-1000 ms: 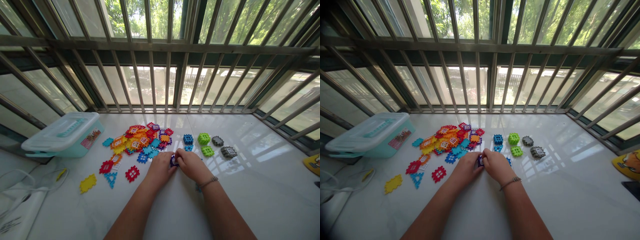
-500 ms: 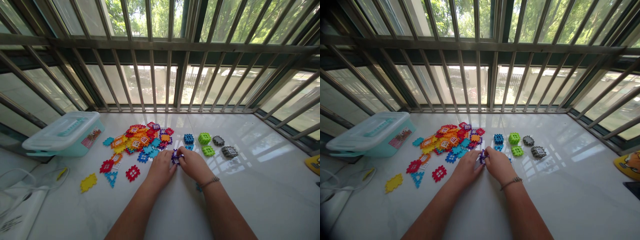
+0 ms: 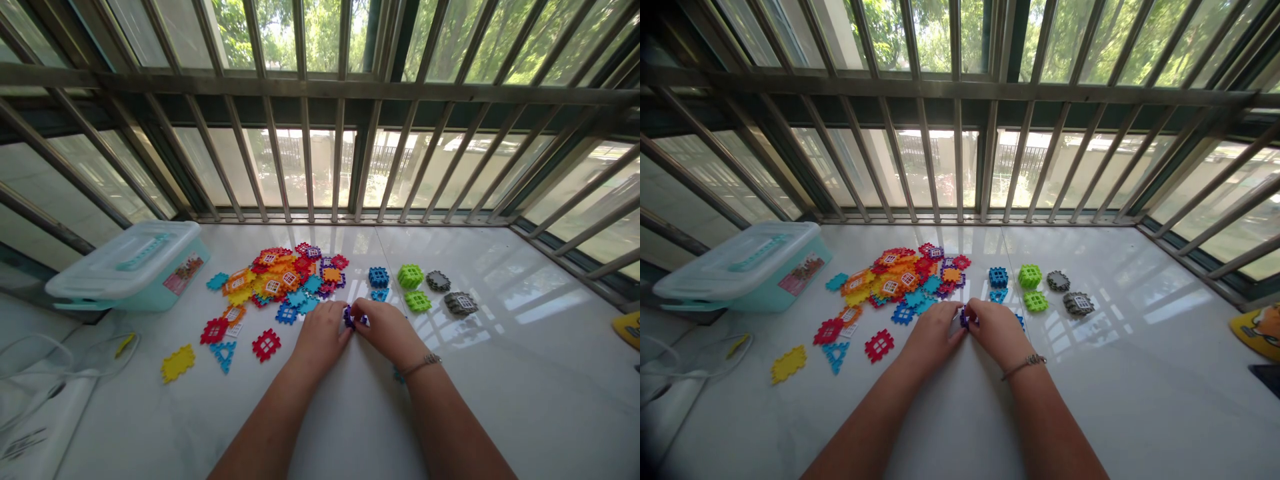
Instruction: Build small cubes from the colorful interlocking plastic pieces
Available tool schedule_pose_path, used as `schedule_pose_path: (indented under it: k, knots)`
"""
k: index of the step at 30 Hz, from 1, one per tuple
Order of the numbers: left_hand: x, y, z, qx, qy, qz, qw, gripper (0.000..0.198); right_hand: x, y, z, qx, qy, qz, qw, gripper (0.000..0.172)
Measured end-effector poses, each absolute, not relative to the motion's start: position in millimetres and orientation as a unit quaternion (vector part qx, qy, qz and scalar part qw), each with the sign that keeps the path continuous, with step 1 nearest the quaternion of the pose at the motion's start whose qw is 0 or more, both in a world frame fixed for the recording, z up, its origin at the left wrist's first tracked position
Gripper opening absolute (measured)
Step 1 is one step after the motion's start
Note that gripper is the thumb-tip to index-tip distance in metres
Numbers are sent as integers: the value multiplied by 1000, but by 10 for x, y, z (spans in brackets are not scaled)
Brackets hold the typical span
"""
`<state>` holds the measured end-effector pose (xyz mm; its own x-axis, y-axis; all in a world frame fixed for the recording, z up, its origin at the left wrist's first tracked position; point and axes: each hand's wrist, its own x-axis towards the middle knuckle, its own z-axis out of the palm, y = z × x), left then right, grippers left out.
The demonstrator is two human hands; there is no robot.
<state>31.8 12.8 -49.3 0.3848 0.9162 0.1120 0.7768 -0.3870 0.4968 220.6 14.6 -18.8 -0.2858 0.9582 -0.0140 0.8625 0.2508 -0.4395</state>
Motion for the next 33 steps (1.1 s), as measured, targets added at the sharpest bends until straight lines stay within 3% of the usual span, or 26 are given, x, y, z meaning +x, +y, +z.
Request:
schedule_pose_path:
  k: [33]
  knots:
    - [288, 165, -502, 814, 512, 188, 201, 41, 2277, 116, -183, -538, -798, 225, 151, 18]
